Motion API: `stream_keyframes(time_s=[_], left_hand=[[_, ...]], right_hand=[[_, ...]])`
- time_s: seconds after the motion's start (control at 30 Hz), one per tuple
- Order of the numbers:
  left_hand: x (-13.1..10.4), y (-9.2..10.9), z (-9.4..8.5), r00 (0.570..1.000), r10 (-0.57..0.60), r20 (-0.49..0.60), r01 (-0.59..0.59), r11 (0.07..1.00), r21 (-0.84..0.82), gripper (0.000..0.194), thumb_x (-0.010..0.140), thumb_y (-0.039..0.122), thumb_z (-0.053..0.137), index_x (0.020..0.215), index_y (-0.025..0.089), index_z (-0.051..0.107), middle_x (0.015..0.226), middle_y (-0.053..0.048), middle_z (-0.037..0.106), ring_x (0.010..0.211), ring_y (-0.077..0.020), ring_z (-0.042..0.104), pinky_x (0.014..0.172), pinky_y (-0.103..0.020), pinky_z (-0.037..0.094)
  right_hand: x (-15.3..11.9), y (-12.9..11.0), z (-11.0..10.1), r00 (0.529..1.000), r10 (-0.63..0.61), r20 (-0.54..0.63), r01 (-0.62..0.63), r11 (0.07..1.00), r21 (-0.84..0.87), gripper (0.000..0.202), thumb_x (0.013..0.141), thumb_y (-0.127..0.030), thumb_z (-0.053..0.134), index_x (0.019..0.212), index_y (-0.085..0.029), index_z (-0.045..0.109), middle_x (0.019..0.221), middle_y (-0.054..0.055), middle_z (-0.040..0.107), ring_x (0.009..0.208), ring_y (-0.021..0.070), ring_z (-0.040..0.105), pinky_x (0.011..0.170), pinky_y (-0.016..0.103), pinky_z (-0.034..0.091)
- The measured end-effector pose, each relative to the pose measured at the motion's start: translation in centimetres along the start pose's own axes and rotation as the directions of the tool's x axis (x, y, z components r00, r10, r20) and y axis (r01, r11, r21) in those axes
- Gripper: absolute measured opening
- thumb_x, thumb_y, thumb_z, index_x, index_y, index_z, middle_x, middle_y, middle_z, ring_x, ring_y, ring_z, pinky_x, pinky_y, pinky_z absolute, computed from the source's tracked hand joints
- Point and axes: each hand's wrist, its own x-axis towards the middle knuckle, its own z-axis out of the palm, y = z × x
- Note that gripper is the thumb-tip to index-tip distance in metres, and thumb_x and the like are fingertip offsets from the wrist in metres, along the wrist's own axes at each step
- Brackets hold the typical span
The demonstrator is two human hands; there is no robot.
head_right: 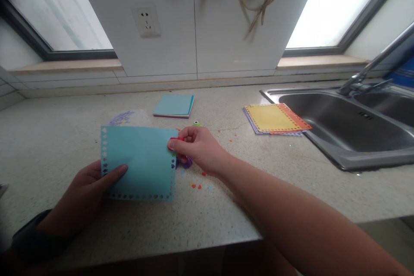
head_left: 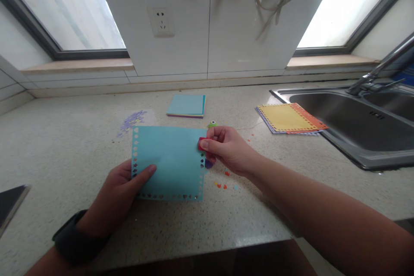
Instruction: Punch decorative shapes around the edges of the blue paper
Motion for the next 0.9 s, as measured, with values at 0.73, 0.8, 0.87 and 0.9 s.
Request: stream_keyframes(time_s=[0.73, 0.8, 0.87, 0.9], left_hand=[[-0.2, 0.6, 0.3, 0.999, -0.025, -0.035, 0.023, 0.998, -0.06, 0.042, 0.084, 0.04, 0.077, 0.12, 0.018, 0.071, 0.109, -0.009, 0.08, 0.098, -0.0304, 0.076, 0.087, -0.041, 0.061], [-0.2, 0.6, 0.3, 0.999, -0.029, -0.031, 0.027, 0.997, -0.072, 0.042, 0.084, 0.04, 0.077, 0.119, 0.018, 0.071, 0.108, -0.009, 0.08, 0.097, -0.0306, 0.076, 0.086, -0.041, 0.061], [-0.3, 0.6, 0.3, 0.999, -0.031, -0.024, 0.029, 0.996, -0.088, 0.041, 0.084, 0.039, 0.077, 0.119, 0.018, 0.071, 0.109, -0.009, 0.08, 0.097, -0.0307, 0.076, 0.087, -0.042, 0.061], [-0.3, 0.6, 0.3, 0.999, -0.031, -0.018, 0.03, 0.995, -0.096, 0.04, 0.084, 0.039, 0.077, 0.118, 0.019, 0.071, 0.109, -0.009, 0.08, 0.097, -0.0305, 0.076, 0.088, -0.042, 0.061]], right_hand=[[0.5, -1.2, -1.6, 0.984, -0.075, -0.163, 0.083, 0.996, 0.042, 0.024, 0.082, -0.039, 0.075, 0.08, -0.016, 0.068, 0.08, 0.003, 0.065, 0.058, 0.0101, 0.053, 0.053, 0.027, 0.042], [0.6, -1.3, -2.2, 0.972, -0.115, -0.205, 0.115, 0.993, -0.011, 0.025, 0.083, -0.041, 0.074, 0.082, -0.017, 0.068, 0.084, 0.003, 0.066, 0.059, 0.0101, 0.051, 0.054, 0.027, 0.043], [0.8, -1.4, -2.8, 0.951, -0.177, -0.253, 0.151, 0.981, -0.119, 0.026, 0.083, -0.044, 0.073, 0.083, -0.018, 0.069, 0.085, 0.003, 0.067, 0.061, 0.0106, 0.051, 0.058, 0.028, 0.044], [0.9, -1.5, -3.2, 0.937, -0.215, -0.276, 0.166, 0.967, -0.192, 0.026, 0.083, -0.044, 0.072, 0.085, -0.018, 0.069, 0.086, 0.003, 0.068, 0.062, 0.0112, 0.052, 0.06, 0.029, 0.045]])
